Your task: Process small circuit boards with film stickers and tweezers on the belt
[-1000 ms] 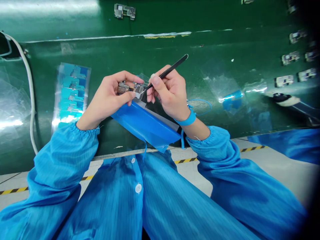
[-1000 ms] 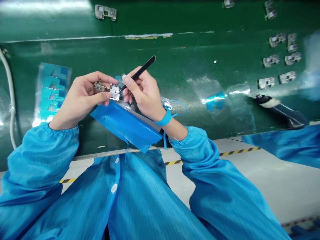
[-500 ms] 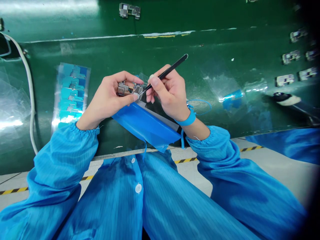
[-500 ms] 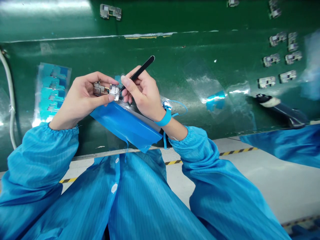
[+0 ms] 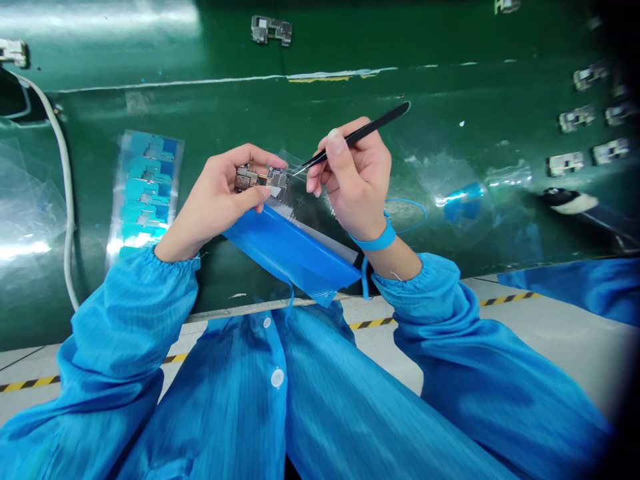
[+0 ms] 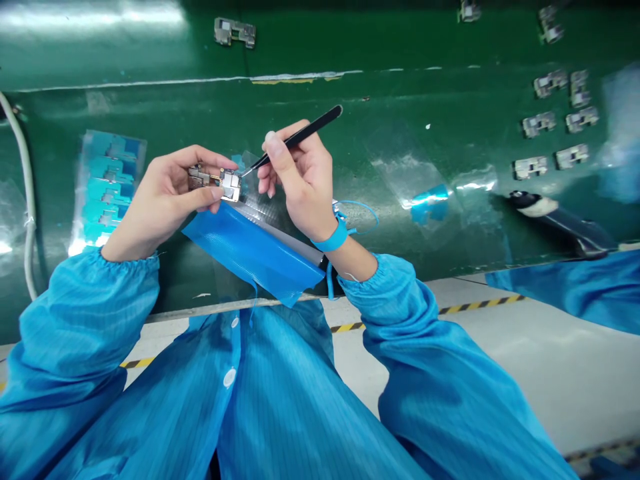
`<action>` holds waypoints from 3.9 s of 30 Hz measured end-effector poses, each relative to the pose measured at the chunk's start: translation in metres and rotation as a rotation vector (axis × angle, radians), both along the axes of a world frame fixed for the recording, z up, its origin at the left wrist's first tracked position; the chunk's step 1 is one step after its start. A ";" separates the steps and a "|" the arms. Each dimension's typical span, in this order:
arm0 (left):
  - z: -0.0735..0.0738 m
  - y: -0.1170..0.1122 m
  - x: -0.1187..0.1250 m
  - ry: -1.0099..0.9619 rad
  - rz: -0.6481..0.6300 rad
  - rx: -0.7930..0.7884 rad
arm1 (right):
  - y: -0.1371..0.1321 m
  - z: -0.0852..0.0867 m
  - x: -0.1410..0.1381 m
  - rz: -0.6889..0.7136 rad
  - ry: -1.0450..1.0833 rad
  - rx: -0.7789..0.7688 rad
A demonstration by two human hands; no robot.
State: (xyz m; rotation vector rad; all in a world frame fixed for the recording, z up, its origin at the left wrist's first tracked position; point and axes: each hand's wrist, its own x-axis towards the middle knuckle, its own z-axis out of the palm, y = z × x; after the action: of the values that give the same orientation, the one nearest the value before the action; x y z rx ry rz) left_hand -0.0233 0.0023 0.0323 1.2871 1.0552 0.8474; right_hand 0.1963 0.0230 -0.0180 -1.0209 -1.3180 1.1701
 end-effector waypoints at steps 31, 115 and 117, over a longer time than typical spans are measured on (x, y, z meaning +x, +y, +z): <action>-0.003 -0.002 0.001 -0.006 0.025 0.034 | -0.005 -0.001 -0.005 0.121 0.088 -0.005; -0.007 -0.005 -0.003 -0.259 0.333 -0.095 | 0.016 0.012 -0.007 0.180 0.127 -0.175; -0.006 -0.005 -0.003 -0.269 0.348 -0.094 | 0.010 0.010 -0.011 0.117 0.175 -0.159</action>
State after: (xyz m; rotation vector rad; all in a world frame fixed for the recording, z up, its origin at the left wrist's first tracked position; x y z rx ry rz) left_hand -0.0267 -0.0031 0.0265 0.8919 1.1021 1.1825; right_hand 0.1849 0.0328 -0.0080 -0.9399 -1.1729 1.4384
